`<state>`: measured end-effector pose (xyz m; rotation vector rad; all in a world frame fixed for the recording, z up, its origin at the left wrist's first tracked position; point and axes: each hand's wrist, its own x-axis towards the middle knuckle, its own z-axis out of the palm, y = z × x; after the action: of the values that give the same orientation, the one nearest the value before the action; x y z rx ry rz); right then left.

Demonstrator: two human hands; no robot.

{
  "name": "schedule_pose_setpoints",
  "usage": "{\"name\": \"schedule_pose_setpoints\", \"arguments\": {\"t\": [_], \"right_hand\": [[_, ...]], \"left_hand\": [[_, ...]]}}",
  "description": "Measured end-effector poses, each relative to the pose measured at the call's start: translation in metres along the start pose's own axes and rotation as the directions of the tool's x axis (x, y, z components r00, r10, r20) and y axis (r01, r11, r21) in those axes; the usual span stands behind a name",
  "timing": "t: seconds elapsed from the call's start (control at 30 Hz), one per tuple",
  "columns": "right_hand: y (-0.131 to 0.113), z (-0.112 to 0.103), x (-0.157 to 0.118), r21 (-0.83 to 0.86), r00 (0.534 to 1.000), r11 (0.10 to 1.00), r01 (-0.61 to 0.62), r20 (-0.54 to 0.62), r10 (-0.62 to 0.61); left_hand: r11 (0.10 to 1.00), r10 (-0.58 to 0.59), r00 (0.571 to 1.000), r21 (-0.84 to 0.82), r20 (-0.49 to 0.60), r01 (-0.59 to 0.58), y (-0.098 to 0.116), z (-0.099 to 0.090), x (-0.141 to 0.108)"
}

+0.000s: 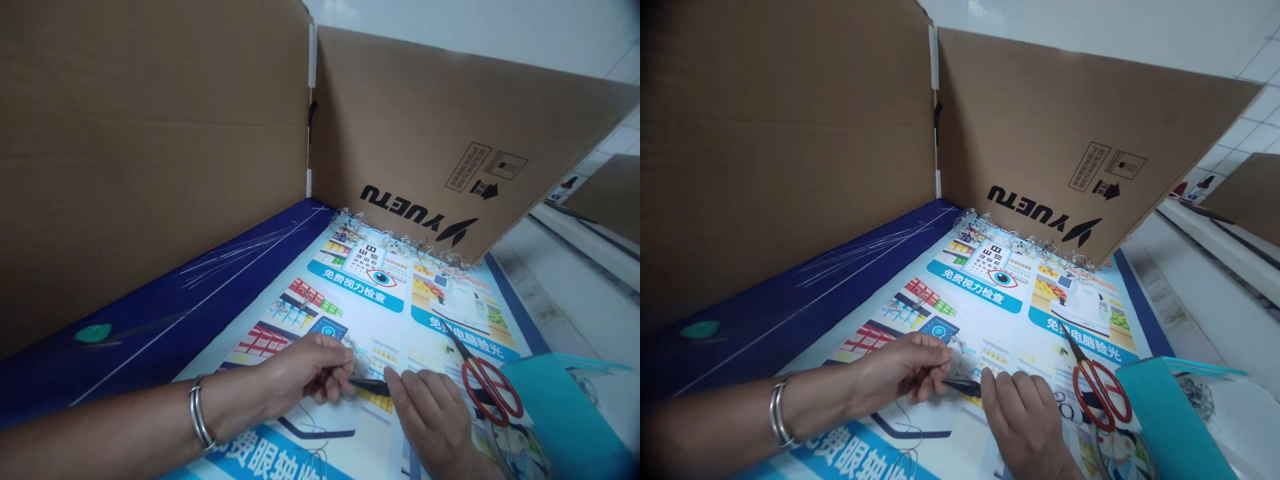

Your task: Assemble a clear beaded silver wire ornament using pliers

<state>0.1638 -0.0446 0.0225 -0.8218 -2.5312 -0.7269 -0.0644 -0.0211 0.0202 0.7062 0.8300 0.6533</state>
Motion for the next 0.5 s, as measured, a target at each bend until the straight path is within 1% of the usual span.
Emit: {"name": "schedule_pose_setpoints", "arguments": {"t": [0.17,0.33,0.5], "right_hand": [[-0.0021,0.0009,0.0021,0.06,0.999,0.998,-0.02,0.037,0.017],[-0.0055,0.0041,0.0024,0.122,0.993,0.988,-0.096,0.08,0.087],[-0.0073,0.0045,0.0031,0.225,0.982,0.961,-0.162,0.133,0.134]], "left_hand": [[0.992,0.05,0.998,0.111,0.033,-0.053,0.0026,-0.0024,-0.0004],[0.979,0.075,0.996,0.185,0.047,-0.083,0.0057,-0.0034,0.0001],[0.971,0.086,0.995,0.218,0.057,-0.097,0.0067,-0.0045,0.0013]]}}
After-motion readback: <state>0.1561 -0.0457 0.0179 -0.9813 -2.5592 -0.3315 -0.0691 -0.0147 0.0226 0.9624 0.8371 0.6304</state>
